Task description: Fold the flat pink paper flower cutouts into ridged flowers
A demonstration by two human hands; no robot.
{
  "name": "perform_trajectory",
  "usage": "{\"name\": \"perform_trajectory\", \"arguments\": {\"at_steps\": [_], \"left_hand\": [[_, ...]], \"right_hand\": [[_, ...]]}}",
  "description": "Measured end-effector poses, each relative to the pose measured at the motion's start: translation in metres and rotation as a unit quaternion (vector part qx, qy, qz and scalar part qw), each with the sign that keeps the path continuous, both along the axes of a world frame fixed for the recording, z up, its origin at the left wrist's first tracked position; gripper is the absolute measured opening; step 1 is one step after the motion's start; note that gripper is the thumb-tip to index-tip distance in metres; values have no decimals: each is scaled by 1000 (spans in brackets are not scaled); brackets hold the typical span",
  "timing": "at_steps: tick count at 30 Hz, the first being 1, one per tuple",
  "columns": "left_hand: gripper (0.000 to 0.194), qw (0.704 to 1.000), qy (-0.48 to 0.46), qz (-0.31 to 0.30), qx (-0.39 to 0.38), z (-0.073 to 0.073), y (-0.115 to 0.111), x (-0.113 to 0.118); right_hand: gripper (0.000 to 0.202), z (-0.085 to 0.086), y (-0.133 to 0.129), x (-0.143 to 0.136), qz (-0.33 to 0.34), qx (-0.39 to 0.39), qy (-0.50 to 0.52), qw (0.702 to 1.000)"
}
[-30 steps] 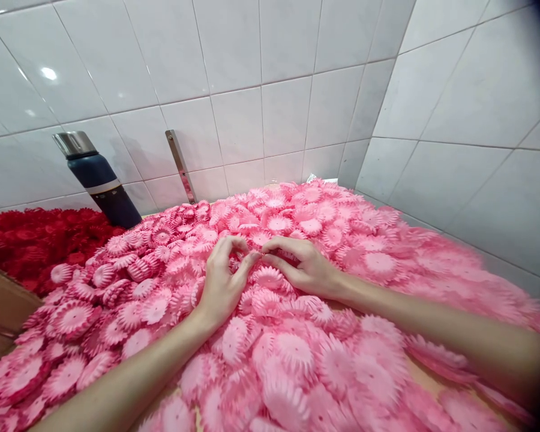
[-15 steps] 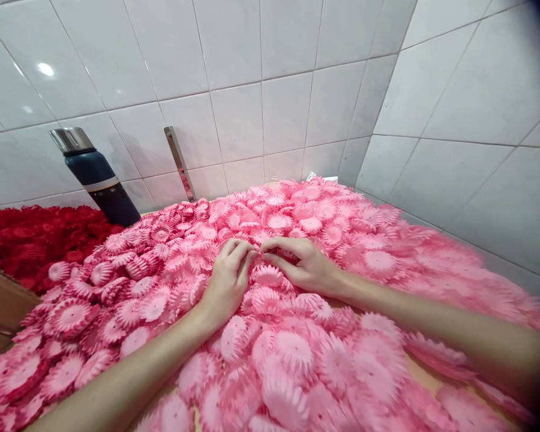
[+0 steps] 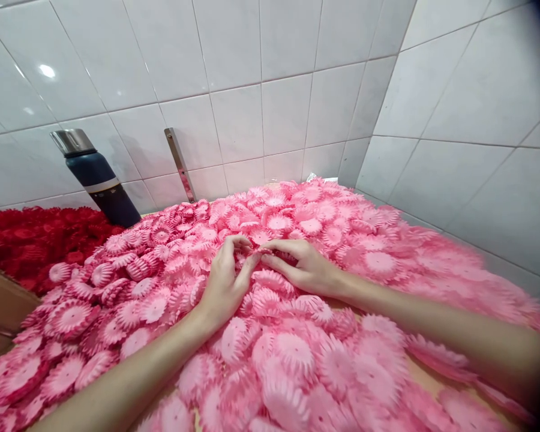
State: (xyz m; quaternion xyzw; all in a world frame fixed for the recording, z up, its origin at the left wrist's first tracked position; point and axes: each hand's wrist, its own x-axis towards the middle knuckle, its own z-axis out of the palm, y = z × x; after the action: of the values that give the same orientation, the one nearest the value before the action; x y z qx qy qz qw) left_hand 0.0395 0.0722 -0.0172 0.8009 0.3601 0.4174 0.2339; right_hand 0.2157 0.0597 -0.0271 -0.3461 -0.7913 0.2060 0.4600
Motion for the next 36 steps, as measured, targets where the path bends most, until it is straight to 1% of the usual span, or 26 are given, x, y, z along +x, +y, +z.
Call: {"name": "perform_trajectory", "arguments": {"at_steps": [3,6,10,14,18,20,21,22,24,25,29,32,36], "left_hand": [[6,1000,10,2,12,1,0,-1],[7,1000,-4,15,11,2,-1,-1],[8,1000,-10,-21,6,3,-3,-1],[11,999,-23,-25,4,3,-2,-1],[21,999,-42,-15,10,2,0,-1],[17,999,-41,-2,17,1,0,-2],[12,999,-37,-1,19,1,0,-2],[13,999,-33,-7,21,1,0,-2],[21,999,-30,-25,22,2,-1,-2],[21,999,-32,-33,21,2,-2,-3],[11,999,-28,-41,13,4,-3,-3],[13,999,-24,-42,5,5,-4,-3],[17,999,-25,-36,20,3,-3,-3]], "right_hand": [[17,2,-1,1,6,-13,3,1000],[15,2,-1,2,0,-12,0,1000],[14,2,-1,2,-46,-5,14,999],[8,2,-1,1,-50,-11,39,998],[13,1,0,1,-72,-48,88,992],[17,1,1,2,-82,-70,98,989],[19,1,1,3,-78,-78,98,989],[20,2,0,3,-67,-85,96,989],[21,3,0,3,-42,-97,90,990],[20,4,-1,3,-36,-100,87,991],[16,4,-1,2,-34,-102,81,991],[15,2,0,2,-35,-112,98,988],[29,0,0,3,-31,-135,121,983]]}}
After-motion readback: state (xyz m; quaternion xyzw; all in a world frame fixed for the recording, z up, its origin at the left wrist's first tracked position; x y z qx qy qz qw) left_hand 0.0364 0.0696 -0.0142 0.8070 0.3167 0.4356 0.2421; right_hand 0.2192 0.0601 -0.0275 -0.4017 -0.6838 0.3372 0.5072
